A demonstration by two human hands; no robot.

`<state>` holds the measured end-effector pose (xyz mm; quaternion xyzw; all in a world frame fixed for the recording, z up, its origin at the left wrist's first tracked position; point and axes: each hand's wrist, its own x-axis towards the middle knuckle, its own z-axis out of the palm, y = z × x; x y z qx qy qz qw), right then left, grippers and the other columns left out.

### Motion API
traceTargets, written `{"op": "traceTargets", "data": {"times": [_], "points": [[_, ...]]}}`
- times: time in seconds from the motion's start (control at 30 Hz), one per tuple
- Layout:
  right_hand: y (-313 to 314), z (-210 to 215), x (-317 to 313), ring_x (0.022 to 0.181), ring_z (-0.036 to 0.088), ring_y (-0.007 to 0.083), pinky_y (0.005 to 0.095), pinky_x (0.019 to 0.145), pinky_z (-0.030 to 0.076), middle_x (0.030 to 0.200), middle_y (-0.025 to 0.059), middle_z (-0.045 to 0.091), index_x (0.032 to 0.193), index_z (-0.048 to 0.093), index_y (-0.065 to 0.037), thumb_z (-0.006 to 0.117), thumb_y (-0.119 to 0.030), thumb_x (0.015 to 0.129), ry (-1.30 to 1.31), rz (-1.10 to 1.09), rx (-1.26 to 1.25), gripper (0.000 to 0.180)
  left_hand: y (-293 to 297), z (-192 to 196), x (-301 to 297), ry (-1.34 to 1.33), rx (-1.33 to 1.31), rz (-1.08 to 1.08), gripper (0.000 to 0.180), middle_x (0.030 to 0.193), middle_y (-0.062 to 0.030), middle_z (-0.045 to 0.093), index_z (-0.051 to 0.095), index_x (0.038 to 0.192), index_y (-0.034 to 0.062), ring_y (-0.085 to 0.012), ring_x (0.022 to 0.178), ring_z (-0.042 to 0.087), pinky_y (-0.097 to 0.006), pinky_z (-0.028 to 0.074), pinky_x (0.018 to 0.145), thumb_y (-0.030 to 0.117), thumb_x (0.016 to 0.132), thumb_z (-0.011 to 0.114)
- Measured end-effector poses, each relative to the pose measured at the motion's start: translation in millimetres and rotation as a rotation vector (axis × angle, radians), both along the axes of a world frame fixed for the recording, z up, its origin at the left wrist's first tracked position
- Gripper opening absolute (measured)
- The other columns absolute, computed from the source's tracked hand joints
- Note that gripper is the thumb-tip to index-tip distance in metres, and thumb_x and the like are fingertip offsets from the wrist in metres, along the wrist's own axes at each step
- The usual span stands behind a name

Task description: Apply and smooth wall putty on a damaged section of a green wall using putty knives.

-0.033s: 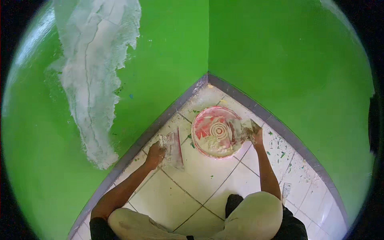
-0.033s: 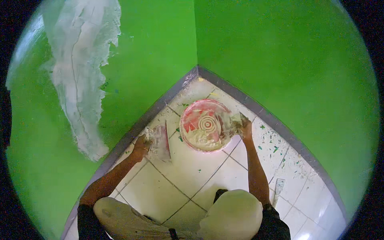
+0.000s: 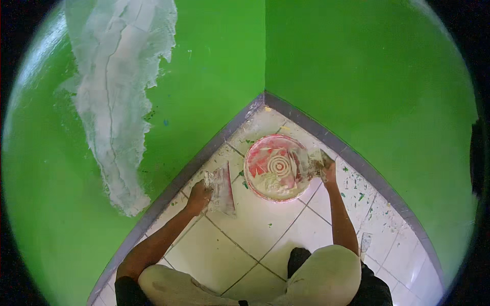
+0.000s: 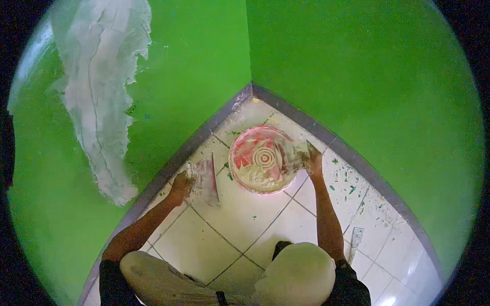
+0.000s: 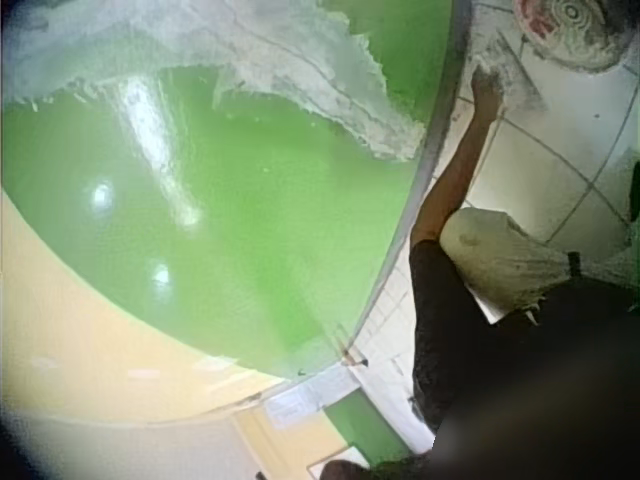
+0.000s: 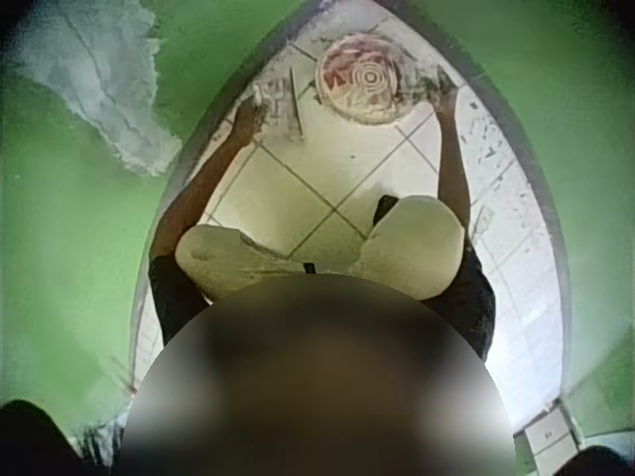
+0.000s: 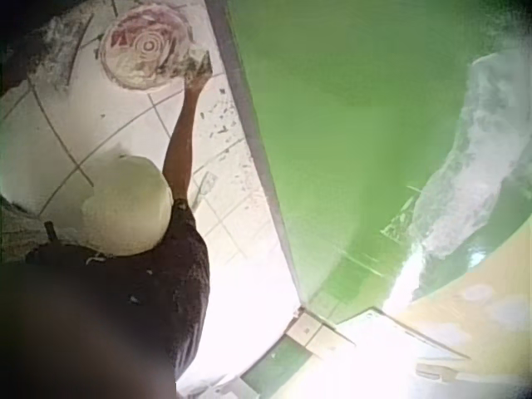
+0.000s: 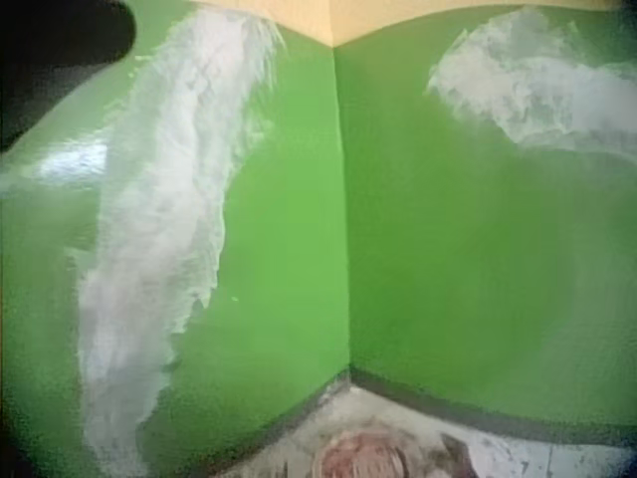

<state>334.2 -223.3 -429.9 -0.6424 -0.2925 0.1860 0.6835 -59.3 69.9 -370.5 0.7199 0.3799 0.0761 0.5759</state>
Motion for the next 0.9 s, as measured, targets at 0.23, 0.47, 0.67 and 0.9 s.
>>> {"op": "traceTargets", "data": {"times": [0.23,0.47,0.67,0.9], "points": [[6,-8,27,0.109,0.057,0.0209,0.035,0.096,0.047,0.122,0.0118,0.058,0.131,0.047,0.007,0.066,-0.015,0.082,0.04,0.187,-0.094,0.056,-17,-10,29,-0.052,0.134,-0.116,0.01,0.065,-0.0051,0.054,0.057,0.088,0.0019,-0.016,0.057,0.049,-0.035,0.043,0.054,0.011,0.083,0.057],[10,-32,-18,0.103,0.06,0.0217,0.0334,0.092,0.048,0.116,0.0134,0.061,0.125,0.051,0.008,0.055,-0.003,0.075,-0.006,0.134,0.001,0.052,-26,-10,38,0.08,0.006,-0.098,0.013,0.062,-0.0044,0.053,0.057,0.087,0.0022,-0.0145,0.053,0.048,-0.034,0.041,0.05,0.015,0.085,0.058],[7,-75,-41,0.098,0.062,0.0208,0.0317,0.089,0.05,0.11,0.0126,0.064,0.121,0.053,0.01,0.05,0.008,0.069,0.011,-0.095,0.019,0.052,-33,-11,47,0.032,-0.041,-0.095,0.014,0.061,-0.0029,0.052,0.056,0.085,0.0036,-0.0141,0.051,0.047,-0.034,0.039,0.047,0.017,0.088,0.058],[27,-47,-65,0.091,0.064,0.02,0.0332,0.081,0.054,0.107,0.012,0.065,0.118,0.055,0.009,0.054,0.003,0.075,0.268,-0.07,0.159,0.043,-38,12,39,0.031,-0.124,-0.017,0.012,0.059,-0.0005,0.047,0.055,0.084,0.0061,-0.0111,0.049,0.042,-0.03,0.034,0.043,0.017,0.088,0.058]]}}
